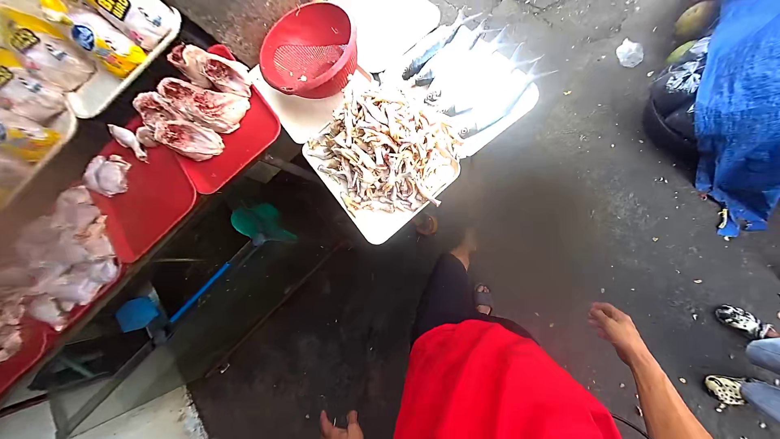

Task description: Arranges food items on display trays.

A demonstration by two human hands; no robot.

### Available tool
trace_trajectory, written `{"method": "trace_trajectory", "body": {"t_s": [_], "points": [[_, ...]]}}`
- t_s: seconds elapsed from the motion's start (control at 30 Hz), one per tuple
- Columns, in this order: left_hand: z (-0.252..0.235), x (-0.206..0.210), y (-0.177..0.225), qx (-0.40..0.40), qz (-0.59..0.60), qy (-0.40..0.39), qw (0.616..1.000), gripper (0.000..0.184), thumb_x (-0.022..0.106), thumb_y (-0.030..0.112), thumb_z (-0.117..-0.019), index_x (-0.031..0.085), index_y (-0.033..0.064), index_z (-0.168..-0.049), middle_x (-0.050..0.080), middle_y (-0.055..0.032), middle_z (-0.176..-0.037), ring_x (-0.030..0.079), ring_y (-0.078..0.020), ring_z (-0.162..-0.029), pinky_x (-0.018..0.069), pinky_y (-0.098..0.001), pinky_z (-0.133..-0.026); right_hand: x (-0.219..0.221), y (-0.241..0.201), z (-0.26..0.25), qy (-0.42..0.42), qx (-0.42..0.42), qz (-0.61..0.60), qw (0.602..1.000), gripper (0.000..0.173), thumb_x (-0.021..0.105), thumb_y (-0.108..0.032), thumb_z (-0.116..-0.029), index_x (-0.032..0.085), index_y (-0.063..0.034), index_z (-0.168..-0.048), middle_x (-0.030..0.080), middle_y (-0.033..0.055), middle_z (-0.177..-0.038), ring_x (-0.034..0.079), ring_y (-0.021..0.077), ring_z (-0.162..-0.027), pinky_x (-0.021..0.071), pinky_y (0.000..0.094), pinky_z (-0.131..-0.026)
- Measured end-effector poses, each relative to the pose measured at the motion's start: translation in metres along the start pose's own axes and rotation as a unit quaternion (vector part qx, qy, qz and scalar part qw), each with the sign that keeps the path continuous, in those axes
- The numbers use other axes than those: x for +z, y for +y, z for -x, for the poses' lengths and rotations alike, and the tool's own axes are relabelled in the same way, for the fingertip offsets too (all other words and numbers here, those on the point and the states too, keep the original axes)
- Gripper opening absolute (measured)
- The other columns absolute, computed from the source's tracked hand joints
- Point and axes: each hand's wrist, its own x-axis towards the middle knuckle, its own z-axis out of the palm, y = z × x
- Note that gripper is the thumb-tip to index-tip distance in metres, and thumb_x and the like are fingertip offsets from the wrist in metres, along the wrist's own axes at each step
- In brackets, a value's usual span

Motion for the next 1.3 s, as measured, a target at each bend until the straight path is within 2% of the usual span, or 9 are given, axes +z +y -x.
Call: {"method": "trace_trajectory", "body": {"t_s": [0.2,0.33,0.47,0.6,0.77,0.9,1.0,1.17,1.3], "points": [[-0.097,-0.003,0.218,0.238,0.216,0.052,0.946,0.074,0.061,0.016,-0.0944,0.028,-0.0078,-0.156,0.034,-0.0327,-0.158,0.038,-0.0424,-0.145,0.0330,-0.0504,-0.120,0.024,-0.110,0.006,-0.032,-0.126,0.034,0.991,0.029,0.053,-0.015,-0.1057,0.062,0.0017,-0.127,0.069,0.0201,-0.112,0.071,0.0276,-0.093,0.0595,0.0452,-0.077],[-0.148,-0.035,0.361,0.375,0.232,0.063,0.896,0.079,0.057,0.032,-0.0932,0.031,-0.0116,-0.153,0.034,-0.0328,-0.158,0.038,-0.0387,-0.147,0.0352,-0.0461,-0.119,0.068,-0.260,0.009,-0.089,-0.274,0.119,0.950,0.036,0.054,-0.023,-0.1017,0.064,-0.0005,-0.128,0.071,0.0152,-0.115,0.071,0.0220,-0.097,0.0605,0.0409,-0.082],[-0.191,-0.019,0.445,0.401,0.247,0.049,0.881,0.083,0.053,0.044,-0.0944,0.032,-0.0124,-0.152,0.032,-0.0342,-0.158,0.034,-0.0407,-0.149,0.0310,-0.0466,-0.122,0.139,-0.414,0.005,-0.130,-0.399,0.154,0.895,0.042,0.053,-0.026,-0.1009,0.060,0.0003,-0.133,0.069,0.0144,-0.120,0.070,0.0189,-0.101,0.0599,0.0368,-0.084],[-0.204,0.012,0.469,0.370,0.263,0.048,0.890,0.084,0.054,0.044,-0.0931,0.034,-0.0138,-0.150,0.033,-0.0343,-0.157,0.031,-0.0398,-0.150,0.0271,-0.0456,-0.124,0.204,-0.530,-0.022,-0.124,-0.468,0.290,0.826,0.048,0.055,-0.027,-0.0996,0.057,-0.0003,-0.139,0.062,0.0199,-0.134,0.066,0.0259,-0.114,0.0552,0.0417,-0.095],[-0.180,0.037,0.450,0.300,0.240,0.041,0.922,0.084,0.053,0.046,-0.0922,0.037,-0.0128,-0.150,0.035,-0.0324,-0.157,0.033,-0.0390,-0.150,0.0279,-0.0457,-0.124,0.274,-0.630,-0.036,-0.204,-0.399,0.235,0.862,0.045,0.056,-0.026,-0.1061,0.050,-0.0050,-0.145,0.063,0.0172,-0.135,0.068,0.0263,-0.111,0.0560,0.0456,-0.094],[-0.158,0.060,0.423,0.216,0.223,0.064,0.949,0.084,0.054,0.045,-0.0913,0.035,-0.0112,-0.151,0.032,-0.0325,-0.159,0.030,-0.0409,-0.151,0.0254,-0.0472,-0.124,0.350,-0.675,-0.097,-0.180,-0.497,0.270,0.805,0.053,0.061,-0.027,-0.0969,0.053,-0.0024,-0.143,0.060,0.0263,-0.134,0.065,0.0383,-0.112,0.0546,0.0563,-0.091],[-0.138,0.054,0.432,0.209,0.196,0.118,0.951,0.085,0.049,0.050,-0.0937,0.037,-0.0132,-0.149,0.033,-0.0349,-0.157,0.031,-0.0414,-0.150,0.0258,-0.0453,-0.124,0.389,-0.726,-0.071,-0.198,-0.397,0.326,0.835,0.063,0.054,-0.045,-0.1046,0.043,-0.0056,-0.153,0.046,0.0313,-0.150,0.049,0.0477,-0.135,0.0405,0.0627,-0.111],[-0.125,0.070,0.453,0.112,0.225,0.123,0.960,0.082,0.049,0.049,-0.0964,0.035,-0.0074,-0.154,0.030,-0.0312,-0.160,0.029,-0.0403,-0.152,0.0256,-0.0488,-0.124,0.452,-0.735,-0.101,-0.164,-0.313,0.402,0.845,0.096,0.050,-0.081,-0.0887,0.039,-0.0162,-0.159,0.033,0.0314,-0.160,0.034,0.0546,-0.144,0.0318,0.0737,-0.111],[-0.138,0.108,0.453,0.043,0.320,0.030,0.946,0.079,0.050,0.044,-0.0973,0.029,0.0011,-0.160,0.033,-0.0206,-0.163,0.032,-0.0290,-0.152,0.0265,-0.0452,-0.124,0.454,-0.725,-0.092,-0.181,-0.306,0.392,0.848,0.077,0.071,-0.057,-0.0893,0.050,-0.0101,-0.147,0.047,0.0312,-0.148,0.047,0.0505,-0.134,0.0415,0.0678,-0.104]]}}
